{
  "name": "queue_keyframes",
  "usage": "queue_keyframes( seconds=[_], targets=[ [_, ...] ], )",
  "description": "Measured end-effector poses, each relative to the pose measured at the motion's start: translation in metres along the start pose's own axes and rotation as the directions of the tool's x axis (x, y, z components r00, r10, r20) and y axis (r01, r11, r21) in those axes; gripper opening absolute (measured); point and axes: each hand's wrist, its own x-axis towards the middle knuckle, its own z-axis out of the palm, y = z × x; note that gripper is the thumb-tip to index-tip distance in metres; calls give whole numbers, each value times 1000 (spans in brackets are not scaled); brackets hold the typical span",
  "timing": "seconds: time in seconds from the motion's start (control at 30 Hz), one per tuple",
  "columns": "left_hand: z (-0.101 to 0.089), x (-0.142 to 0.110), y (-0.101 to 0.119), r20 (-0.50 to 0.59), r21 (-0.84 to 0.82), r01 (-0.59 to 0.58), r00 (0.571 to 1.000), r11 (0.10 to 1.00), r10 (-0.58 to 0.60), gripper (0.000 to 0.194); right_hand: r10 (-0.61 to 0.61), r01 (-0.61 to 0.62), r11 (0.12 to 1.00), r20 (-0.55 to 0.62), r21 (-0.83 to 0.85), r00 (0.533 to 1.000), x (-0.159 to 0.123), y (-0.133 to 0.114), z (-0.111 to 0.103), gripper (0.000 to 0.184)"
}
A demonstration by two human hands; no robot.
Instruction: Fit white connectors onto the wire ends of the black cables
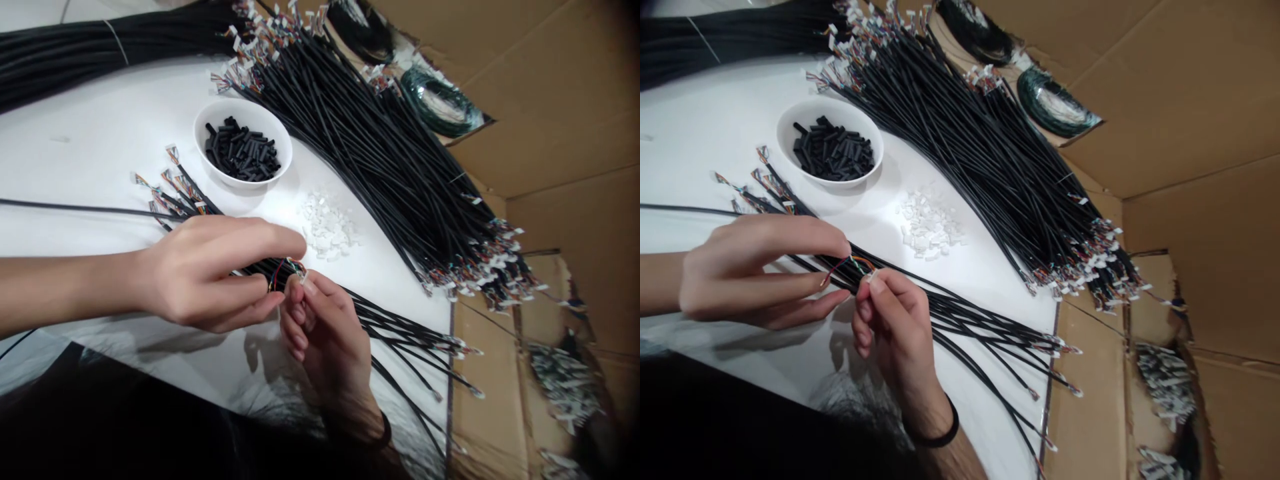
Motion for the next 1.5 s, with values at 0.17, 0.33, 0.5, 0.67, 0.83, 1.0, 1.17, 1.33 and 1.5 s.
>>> queue_keyframes(
  seconds=[0.17,0.33,0.5,0.67,0.83,1.0,1.17,1.33,1.5],
  targets=[
    [0,5,1,-76,51,-72,994,996,76,5,-66,65,998,-17,-20,998,1,5,-1,23],
    [2,12,8,-112,-170,141,981,975,-161,11,-168,157,973,-53,-171,984,-1,14,-2,23],
    [2,11,8,-94,-218,215,966,952,-240,12,-224,200,938,-54,-283,973,-1,19,0,25],
    [1,10,8,-53,-207,240,965,948,-256,12,-251,232,918,-17,-322,968,-1,23,-3,27],
    [1,11,9,-37,-252,274,956,928,-292,16,-232,217,920,-5,-325,973,-1,25,-5,27],
    [0,12,9,-12,-300,304,947,904,-322,16,-217,211,932,12,-294,976,0,26,-6,25],
    [1,11,8,-27,-326,291,948,900,-316,13,-157,157,949,23,-275,987,0,26,-8,26],
    [2,11,8,-64,-343,235,960,910,-272,13,-100,105,979,41,-172,994,1,21,-6,25],
    [2,13,7,-122,-274,118,980,955,-156,14,-57,65,990,62,-123,996,1,19,-5,24]
  ],
)
